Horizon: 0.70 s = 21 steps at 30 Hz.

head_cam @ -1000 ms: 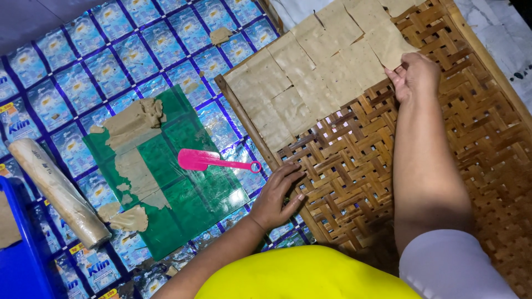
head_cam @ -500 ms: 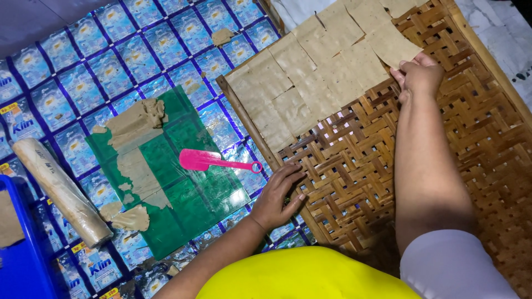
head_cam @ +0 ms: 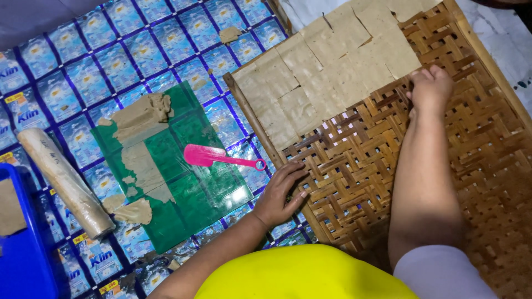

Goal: Flattening sheets of dough with a rolling pin, trimming them with a scraper, and arranging the cut squares on a wooden drying rack.

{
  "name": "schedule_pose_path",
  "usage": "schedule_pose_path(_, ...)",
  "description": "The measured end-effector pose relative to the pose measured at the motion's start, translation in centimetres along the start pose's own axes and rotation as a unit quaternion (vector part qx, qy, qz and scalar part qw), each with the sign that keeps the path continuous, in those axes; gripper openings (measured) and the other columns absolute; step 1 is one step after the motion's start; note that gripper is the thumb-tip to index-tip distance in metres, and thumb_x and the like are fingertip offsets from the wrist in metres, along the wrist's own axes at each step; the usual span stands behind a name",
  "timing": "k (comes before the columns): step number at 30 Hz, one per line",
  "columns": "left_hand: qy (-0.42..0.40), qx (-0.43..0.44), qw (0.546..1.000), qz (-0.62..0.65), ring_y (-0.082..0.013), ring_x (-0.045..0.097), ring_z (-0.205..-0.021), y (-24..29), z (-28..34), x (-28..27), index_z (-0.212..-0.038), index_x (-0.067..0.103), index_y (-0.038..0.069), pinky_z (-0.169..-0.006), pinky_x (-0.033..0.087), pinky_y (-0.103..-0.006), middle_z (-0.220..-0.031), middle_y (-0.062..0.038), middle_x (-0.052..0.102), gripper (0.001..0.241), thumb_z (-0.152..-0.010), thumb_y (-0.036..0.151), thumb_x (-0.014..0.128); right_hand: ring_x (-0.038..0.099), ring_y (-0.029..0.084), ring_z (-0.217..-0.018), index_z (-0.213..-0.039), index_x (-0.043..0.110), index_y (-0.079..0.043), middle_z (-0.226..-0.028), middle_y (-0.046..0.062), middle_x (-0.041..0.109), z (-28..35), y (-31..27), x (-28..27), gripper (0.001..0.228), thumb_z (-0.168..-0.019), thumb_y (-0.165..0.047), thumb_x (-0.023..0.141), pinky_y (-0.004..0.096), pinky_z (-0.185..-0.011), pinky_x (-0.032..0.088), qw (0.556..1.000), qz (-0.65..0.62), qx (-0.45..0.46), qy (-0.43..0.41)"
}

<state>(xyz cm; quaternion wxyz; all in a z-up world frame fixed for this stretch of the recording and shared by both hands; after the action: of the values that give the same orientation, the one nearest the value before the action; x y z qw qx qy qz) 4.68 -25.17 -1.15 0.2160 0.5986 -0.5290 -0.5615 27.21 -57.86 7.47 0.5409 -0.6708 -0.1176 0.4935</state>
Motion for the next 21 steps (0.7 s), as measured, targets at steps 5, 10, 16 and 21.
schedule_pose_path(5, 0.040, -0.039, 0.988, 0.147, -0.0392, 0.053, -0.136, -1.1, -0.4, -1.2, -0.138, 0.059, 0.008, -0.113, 0.043, -0.0540, -0.142, -0.017, 0.057, 0.044, -0.100, 0.031, 0.057, 0.071, 0.026, -0.099, -0.116, 0.066, 0.002, -0.108, 0.016, 0.070, 9.4, 0.1, 5.2, 0.022, -0.095, 0.007, 0.067, 0.032, -0.087, 0.057, 0.947, -0.011, -0.320, 0.021)
schedule_pose_path(10, 0.126, -0.064, 0.979, 0.147, -0.0391, 0.066, -0.122, -1.7, 3.1, -4.8, -0.133, 0.066, 0.012, -0.103, 0.052, -0.0525, -0.129, -0.015, 0.068, 0.038, -0.097, 0.023, 0.069, 0.070, 0.028, -0.087, -0.100, 0.072, -0.006, -0.095, 0.013, 0.072, 24.1, -1.2, 12.1, 0.007, -0.102, -0.002, 0.067, 0.036, -0.078, 0.056, 0.905, -0.088, -0.370, -0.192)
schedule_pose_path(16, 0.310, -0.064, 0.942, -0.110, -0.0345, 0.067, -0.115, -0.7, 10.5, -13.2, -0.118, 0.072, 0.014, -0.100, 0.052, -0.0493, -0.114, -0.007, 0.069, 0.025, -0.094, 0.009, 0.064, 0.065, 0.030, -0.112, -0.122, 0.070, -0.020, -0.118, 0.005, 0.064, 32.2, 1.1, 19.0, 0.028, -0.094, -0.025, 0.068, 0.043, -0.090, 0.054, 0.732, 0.182, -0.577, -0.313)
schedule_pose_path(21, 0.408, -0.158, 0.825, -0.358, -0.0393, 0.048, -0.138, -2.4, 16.9, -18.2, -0.127, 0.064, 0.014, -0.117, 0.029, -0.0619, -0.139, -0.013, 0.055, 0.032, -0.096, 0.010, 0.064, 0.064, 0.031, -0.087, -0.123, 0.070, -0.025, -0.088, 0.007, 0.060, 30.5, 1.8, 22.3, 0.030, -0.094, -0.021, 0.064, 0.044, -0.073, 0.047, 0.637, 0.238, -0.699, -0.221)
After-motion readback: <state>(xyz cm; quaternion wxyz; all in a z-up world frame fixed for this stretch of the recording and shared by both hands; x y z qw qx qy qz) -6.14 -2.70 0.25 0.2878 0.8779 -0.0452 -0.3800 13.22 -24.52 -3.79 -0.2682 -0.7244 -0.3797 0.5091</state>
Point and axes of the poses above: each hand's wrist, its own z-axis away from the middle knuckle, its own x-axis out of the palm, y = z × x, the point moved 2 cm from there along -z, towards the middle knuckle
